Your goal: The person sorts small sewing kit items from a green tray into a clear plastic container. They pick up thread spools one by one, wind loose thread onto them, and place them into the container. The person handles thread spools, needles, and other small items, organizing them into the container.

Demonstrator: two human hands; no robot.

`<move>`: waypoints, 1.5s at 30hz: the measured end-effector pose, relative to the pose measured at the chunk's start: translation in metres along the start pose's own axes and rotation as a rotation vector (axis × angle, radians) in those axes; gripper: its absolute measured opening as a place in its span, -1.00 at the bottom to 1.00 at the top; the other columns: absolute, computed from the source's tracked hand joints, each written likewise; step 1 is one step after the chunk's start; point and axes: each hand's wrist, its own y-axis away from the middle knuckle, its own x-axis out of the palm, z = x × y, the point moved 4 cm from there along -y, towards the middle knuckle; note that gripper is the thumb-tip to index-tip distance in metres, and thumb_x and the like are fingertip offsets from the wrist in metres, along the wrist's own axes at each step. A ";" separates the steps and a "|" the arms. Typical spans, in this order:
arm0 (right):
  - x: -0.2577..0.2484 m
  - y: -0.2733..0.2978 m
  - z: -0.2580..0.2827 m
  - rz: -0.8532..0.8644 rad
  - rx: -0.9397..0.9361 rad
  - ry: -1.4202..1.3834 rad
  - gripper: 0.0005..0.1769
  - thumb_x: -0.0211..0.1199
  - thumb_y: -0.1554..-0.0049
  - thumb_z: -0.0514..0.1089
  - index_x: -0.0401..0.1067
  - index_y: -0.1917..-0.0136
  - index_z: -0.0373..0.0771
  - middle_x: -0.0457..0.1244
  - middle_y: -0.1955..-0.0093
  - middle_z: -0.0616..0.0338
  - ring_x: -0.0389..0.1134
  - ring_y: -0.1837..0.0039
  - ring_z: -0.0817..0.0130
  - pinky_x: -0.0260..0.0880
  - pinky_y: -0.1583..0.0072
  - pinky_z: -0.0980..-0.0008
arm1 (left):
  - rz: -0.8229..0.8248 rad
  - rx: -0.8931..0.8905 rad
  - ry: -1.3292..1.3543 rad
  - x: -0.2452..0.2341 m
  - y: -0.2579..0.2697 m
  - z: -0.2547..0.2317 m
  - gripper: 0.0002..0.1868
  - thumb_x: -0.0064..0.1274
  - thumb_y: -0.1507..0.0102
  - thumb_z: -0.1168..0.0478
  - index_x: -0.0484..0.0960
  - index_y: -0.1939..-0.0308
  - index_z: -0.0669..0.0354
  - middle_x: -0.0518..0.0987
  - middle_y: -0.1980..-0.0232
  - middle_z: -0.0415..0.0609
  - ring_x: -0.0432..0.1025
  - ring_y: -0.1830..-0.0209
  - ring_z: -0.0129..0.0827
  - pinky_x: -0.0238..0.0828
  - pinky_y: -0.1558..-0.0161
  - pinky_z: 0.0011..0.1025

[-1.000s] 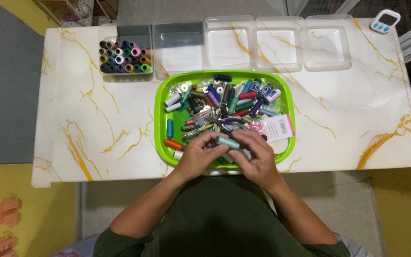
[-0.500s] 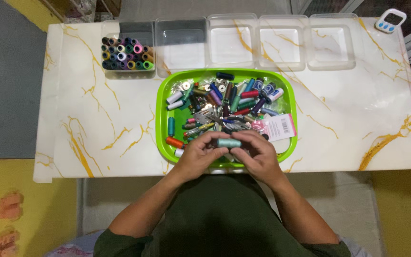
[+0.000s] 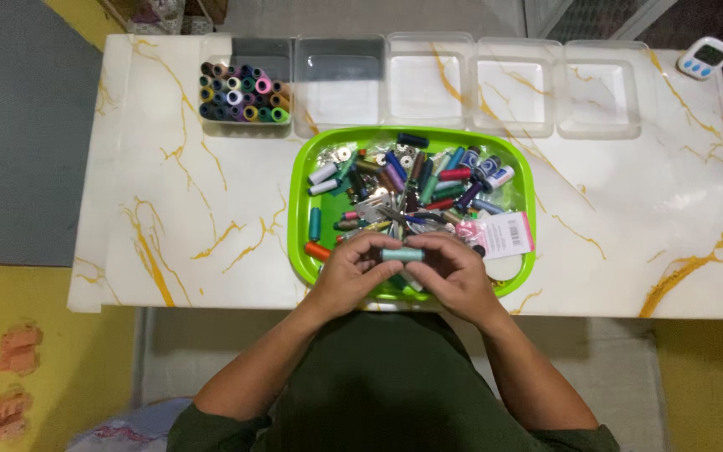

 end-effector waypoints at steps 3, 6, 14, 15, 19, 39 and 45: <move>0.008 -0.007 -0.004 0.076 0.050 -0.022 -0.70 0.33 -0.18 -0.31 0.50 -0.20 -0.36 0.35 -0.19 0.09 0.39 -0.17 0.39 0.41 -0.17 0.44 | -0.019 -0.007 -0.013 -0.011 0.003 0.004 -0.68 0.13 -0.33 0.45 0.53 -0.17 0.34 0.50 -0.15 -0.09 0.46 -0.13 -0.50 0.49 -0.15 -0.49; 0.017 -0.014 -0.006 0.041 0.104 -0.150 -0.66 0.32 -0.18 -0.31 0.45 -0.23 -0.34 0.31 -0.16 0.11 0.35 -0.17 0.43 0.39 -0.18 0.47 | -0.040 -0.019 0.043 -0.020 0.004 0.008 -0.66 0.14 -0.33 0.45 0.51 -0.19 0.32 0.55 -0.12 -0.08 0.48 -0.10 -0.50 0.50 -0.14 -0.49; 0.025 -0.079 0.009 -0.007 -0.077 0.076 -0.72 0.29 -0.22 -0.32 0.48 -0.21 -0.37 0.31 -0.18 0.10 0.40 -0.16 0.43 0.45 -0.16 0.47 | -0.233 0.009 -0.308 -0.050 0.015 -0.028 -0.58 0.13 -0.27 0.29 0.45 -0.21 0.19 0.45 -0.22 -0.10 0.49 -0.13 -0.48 0.57 0.04 -0.39; 0.025 -0.095 0.010 -0.036 -0.125 0.114 -0.71 0.28 -0.24 -0.32 0.47 -0.24 -0.38 0.30 -0.19 0.10 0.39 -0.18 0.43 0.43 -0.19 0.47 | -0.229 0.079 -0.542 -0.051 0.016 -0.037 -0.59 0.17 -0.27 0.27 0.50 -0.19 0.21 0.48 -0.18 -0.03 0.48 -0.12 -0.37 0.52 -0.02 -0.33; 0.043 -0.176 -0.001 -0.105 -0.103 0.279 -0.69 0.40 -0.21 -0.24 0.52 -0.21 -0.33 0.32 0.10 0.18 0.29 0.11 0.52 0.35 0.05 0.49 | -0.149 0.259 -1.037 -0.055 0.025 -0.057 -0.62 0.21 -0.28 0.20 0.60 -0.15 0.23 0.54 -0.10 0.10 0.42 -0.14 -0.07 0.38 -0.20 -0.16; 0.143 -0.367 -0.057 0.164 -0.048 0.782 -0.70 0.42 -0.06 -0.14 0.61 -0.08 -0.19 0.42 0.00 -0.06 0.46 -0.01 -0.06 0.44 -0.07 0.05 | -0.065 0.283 -0.866 -0.087 0.032 -0.050 -0.67 0.19 -0.32 0.17 0.61 -0.08 0.31 0.53 -0.13 0.16 0.41 -0.28 0.00 0.37 -0.31 -0.15; 0.145 -0.369 -0.066 0.190 0.004 0.761 -0.78 0.34 -0.15 -0.16 0.62 -0.08 -0.18 0.43 0.00 -0.05 0.46 -0.01 -0.03 0.44 -0.09 0.07 | -0.066 0.266 -0.869 -0.088 0.034 -0.050 -0.68 0.16 -0.33 0.16 0.62 -0.08 0.29 0.54 -0.14 0.15 0.40 -0.32 0.01 0.35 -0.32 -0.15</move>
